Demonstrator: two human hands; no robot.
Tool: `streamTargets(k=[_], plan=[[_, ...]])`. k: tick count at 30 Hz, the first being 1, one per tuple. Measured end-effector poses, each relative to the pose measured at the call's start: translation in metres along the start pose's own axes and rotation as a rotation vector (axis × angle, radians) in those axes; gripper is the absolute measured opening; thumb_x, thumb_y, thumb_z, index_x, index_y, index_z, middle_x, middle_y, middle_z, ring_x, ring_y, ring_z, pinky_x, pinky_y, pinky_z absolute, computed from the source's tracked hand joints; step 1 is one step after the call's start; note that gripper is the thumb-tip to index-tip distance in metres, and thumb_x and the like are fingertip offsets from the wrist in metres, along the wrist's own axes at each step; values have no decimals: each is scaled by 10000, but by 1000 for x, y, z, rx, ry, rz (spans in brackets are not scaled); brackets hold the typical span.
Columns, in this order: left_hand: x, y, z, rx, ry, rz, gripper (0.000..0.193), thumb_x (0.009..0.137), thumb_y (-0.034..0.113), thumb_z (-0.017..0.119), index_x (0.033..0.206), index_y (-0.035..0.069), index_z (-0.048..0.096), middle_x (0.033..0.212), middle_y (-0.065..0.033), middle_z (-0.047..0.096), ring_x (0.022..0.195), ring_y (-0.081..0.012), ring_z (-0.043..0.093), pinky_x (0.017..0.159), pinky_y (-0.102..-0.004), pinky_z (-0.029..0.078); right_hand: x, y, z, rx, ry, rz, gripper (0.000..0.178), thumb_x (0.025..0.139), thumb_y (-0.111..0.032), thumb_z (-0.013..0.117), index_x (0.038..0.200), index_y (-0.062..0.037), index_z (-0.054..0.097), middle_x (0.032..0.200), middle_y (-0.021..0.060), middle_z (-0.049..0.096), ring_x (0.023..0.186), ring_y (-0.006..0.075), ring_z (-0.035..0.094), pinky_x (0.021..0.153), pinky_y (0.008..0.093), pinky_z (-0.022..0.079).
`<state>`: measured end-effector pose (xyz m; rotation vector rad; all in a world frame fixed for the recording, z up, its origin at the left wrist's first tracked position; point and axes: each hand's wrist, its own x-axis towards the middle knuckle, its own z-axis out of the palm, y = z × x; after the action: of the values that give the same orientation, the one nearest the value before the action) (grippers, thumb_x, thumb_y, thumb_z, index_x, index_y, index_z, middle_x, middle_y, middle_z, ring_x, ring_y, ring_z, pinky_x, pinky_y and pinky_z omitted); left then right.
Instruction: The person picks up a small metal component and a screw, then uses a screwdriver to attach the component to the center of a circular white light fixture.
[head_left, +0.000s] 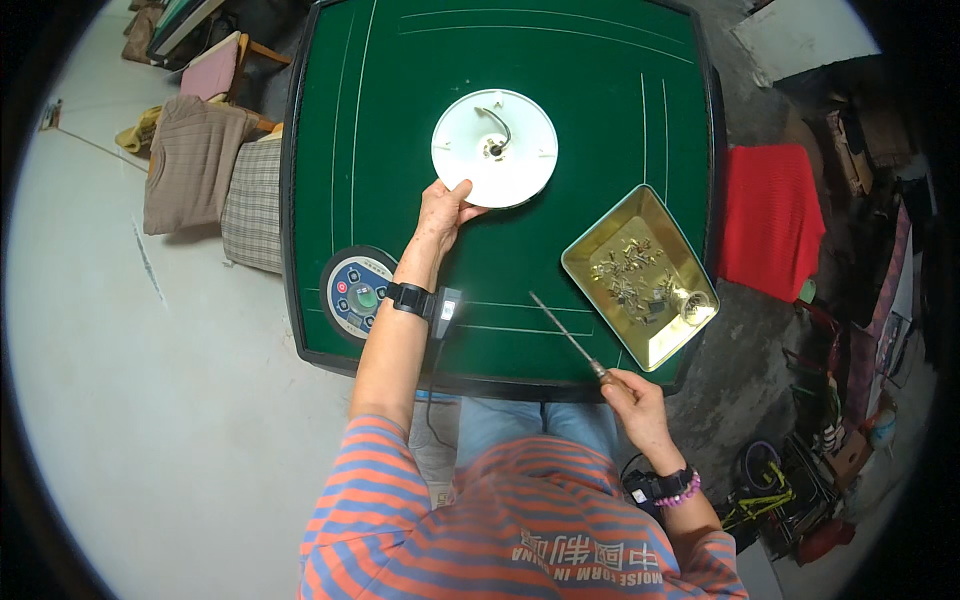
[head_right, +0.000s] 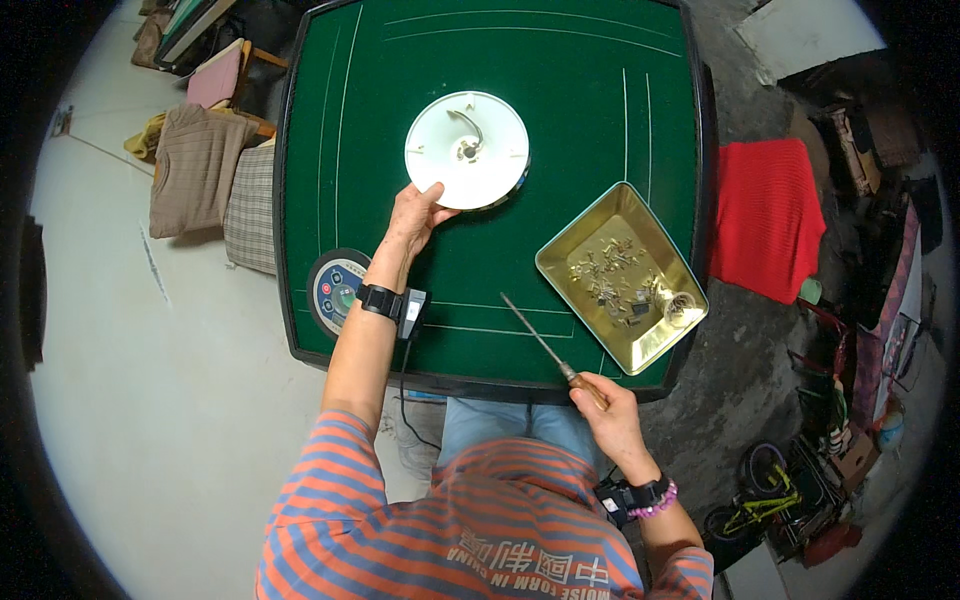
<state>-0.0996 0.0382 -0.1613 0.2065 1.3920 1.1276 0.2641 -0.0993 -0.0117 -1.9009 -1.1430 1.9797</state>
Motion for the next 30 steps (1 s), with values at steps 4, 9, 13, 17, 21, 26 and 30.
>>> streamTargets(k=[4,9,13,17,21,26,30], plan=[[7,0,-3,-107,-16,116,346,936,42,570,1249,-82,490,1169,-178,630,956,-242,688,759,-302,626,25,13,28,-231,22,-168,292,892,-152,683,1144,-8,657,932,134,709,805,205,676,748,294,520],[15,2,-11,-59,-42,37,355,926,0,554,1265,-78,483,1206,-190,618,1007,-258,677,819,-341,615,59,19,52,-546,105,-534,326,845,-112,696,1145,-30,599,951,146,620,840,368,629,716,412,507],[16,2,-10,-81,-73,66,323,914,0,582,1223,-69,521,1151,-173,647,985,-250,683,792,-329,617,82,37,63,-681,171,-687,412,792,-54,705,1183,-34,574,985,127,587,898,331,587,751,401,491],[24,0,-22,60,-86,69,303,926,29,595,1214,-50,543,1120,-147,671,971,-217,689,790,-306,614,94,43,71,-691,249,-757,454,774,-27,704,1207,-49,570,1038,126,577,931,326,585,784,405,492],[1,9,-12,19,-141,73,368,975,122,565,1292,-43,476,1199,-166,634,1039,-234,667,856,-324,597,107,65,73,-726,297,-763,491,763,-19,707,1230,-49,558,1088,142,555,958,341,566,816,427,480],[-57,-8,-20,292,-7,161,445,1016,178,504,1402,-14,393,1296,-145,551,946,-226,660,763,-299,572,101,77,74,-694,309,-774,538,736,2,726,1247,-25,560,1112,149,540,960,344,544,828,422,458],[-148,-17,-50,931,-202,158,284,914,55,573,1196,23,599,1039,-92,672,836,-163,650,684,-290,526,96,87,70,-683,302,-734,575,730,-12,746,1268,1,544,1154,163,515,1009,353,518,867,423,442]])
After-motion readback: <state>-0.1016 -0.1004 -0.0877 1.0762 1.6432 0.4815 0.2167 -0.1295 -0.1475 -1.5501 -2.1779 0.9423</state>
